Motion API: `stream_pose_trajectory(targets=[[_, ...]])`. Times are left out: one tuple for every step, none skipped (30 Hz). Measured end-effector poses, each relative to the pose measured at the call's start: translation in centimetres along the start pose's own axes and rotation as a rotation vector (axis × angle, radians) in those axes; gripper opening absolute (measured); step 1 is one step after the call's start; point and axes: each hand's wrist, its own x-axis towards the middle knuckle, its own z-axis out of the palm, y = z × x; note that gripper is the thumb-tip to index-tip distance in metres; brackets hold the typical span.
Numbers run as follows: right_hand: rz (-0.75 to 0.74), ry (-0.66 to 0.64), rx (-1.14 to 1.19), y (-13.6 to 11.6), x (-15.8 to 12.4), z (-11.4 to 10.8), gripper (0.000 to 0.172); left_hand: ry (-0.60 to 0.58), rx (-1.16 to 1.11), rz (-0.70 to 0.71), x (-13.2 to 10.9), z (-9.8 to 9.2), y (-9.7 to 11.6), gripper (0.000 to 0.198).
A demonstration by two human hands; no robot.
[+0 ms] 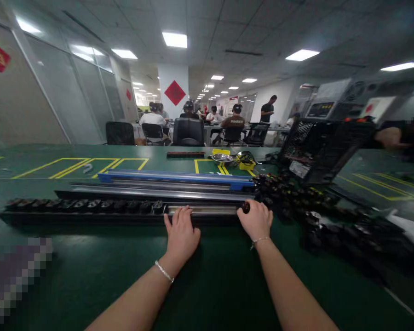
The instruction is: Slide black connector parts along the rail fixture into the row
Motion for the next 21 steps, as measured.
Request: stream_pose_trajectory(targets=[[0.016, 0.002, 0.007, 0.2, 0.0, 0.0, 0.040, -0.002, 0.000, -0.003, 0.0, 0.0, 0.1, 0.051], [0.030, 0.004, 0.013, 0.4, 0.1, 0.0, 0.039, -0.004, -0.001, -0.007, -0.1, -0.1, 0.2, 0.051], [0.041, 0.005, 0.018, 0.6, 0.1, -0.1, 0.039, -0.006, -0.002, -0.009, -0.1, -0.1, 0.2, 0.051], [0.049, 0.005, 0.022, 0.8, 0.1, -0.1, 0.039, -0.009, -0.003, -0.012, -0.1, -0.1, 0.3, 0.051], [0.056, 0.005, 0.027, 1.0, 0.2, -0.1, 0.038, -0.012, -0.005, -0.014, -0.1, -0.1, 0.3, 0.051], [0.058, 0.004, 0.030, 1.2, 0.3, -0.1, 0.038, -0.016, -0.006, -0.016, -0.1, -0.2, 0.4, 0.051], [0.058, 0.003, 0.029, 1.3, 0.4, 0.0, 0.039, -0.020, -0.008, -0.018, 0.0, -0.2, 0.4, 0.051], [0.057, 0.001, 0.026, 1.5, 0.4, 0.0, 0.039, -0.024, -0.010, -0.020, 0.0, -0.2, 0.4, 0.050], [0.060, 0.000, 0.020, 1.6, 0.5, 0.0, 0.040, -0.027, -0.012, -0.021, 0.0, -0.3, 0.4, 0.050], [0.066, 0.000, 0.013, 1.7, 0.6, 0.0, 0.040, -0.030, -0.014, -0.024, 0.0, -0.3, 0.3, 0.050], [0.075, 0.001, 0.006, 1.9, 0.7, 0.0, 0.041, -0.033, -0.017, -0.026, 0.1, -0.3, 0.3, 0.050], [0.083, 0.002, 0.001, 2.1, 0.8, 0.1, 0.042, -0.035, -0.020, -0.028, 0.1, -0.3, 0.3, 0.051], [0.088, 0.003, -0.002, 2.3, 0.9, 0.1, 0.042, -0.038, -0.023, -0.029, 0.1, -0.3, 0.3, 0.051], [0.090, 0.006, -0.002, 2.5, 1.0, 0.1, 0.043, -0.039, -0.026, -0.029, 0.1, -0.3, 0.3, 0.051], [0.087, 0.006, 0.001, 2.8, 1.1, 0.1, 0.043, -0.039, -0.028, -0.028, 0.1, -0.2, 0.2, 0.051], [0.081, 0.005, 0.006, 3.0, 1.2, 0.1, 0.043, -0.038, -0.030, -0.027, 0.1, -0.2, 0.2, 0.052], [0.075, 0.002, 0.014, 3.3, 1.3, 0.1, 0.043, -0.035, -0.030, -0.026, 0.1, -0.2, 0.2, 0.052], [0.071, -0.004, 0.022, 3.5, 1.5, 0.1, 0.043, -0.032, -0.030, -0.024, 0.1, -0.1, 0.2, 0.052], [0.069, -0.010, 0.030, 3.7, 1.6, 0.1, 0.043, -0.030, -0.029, -0.022, 0.1, -0.1, 0.2, 0.052], [0.068, -0.017, 0.039, 3.8, 1.6, 0.1, 0.043, -0.029, -0.029, -0.021, 0.1, -0.1, 0.2, 0.052], [0.067, -0.024, 0.046, 3.9, 1.7, 0.0, 0.043, -0.029, -0.028, -0.020, 0.1, -0.1, 0.2, 0.052]])
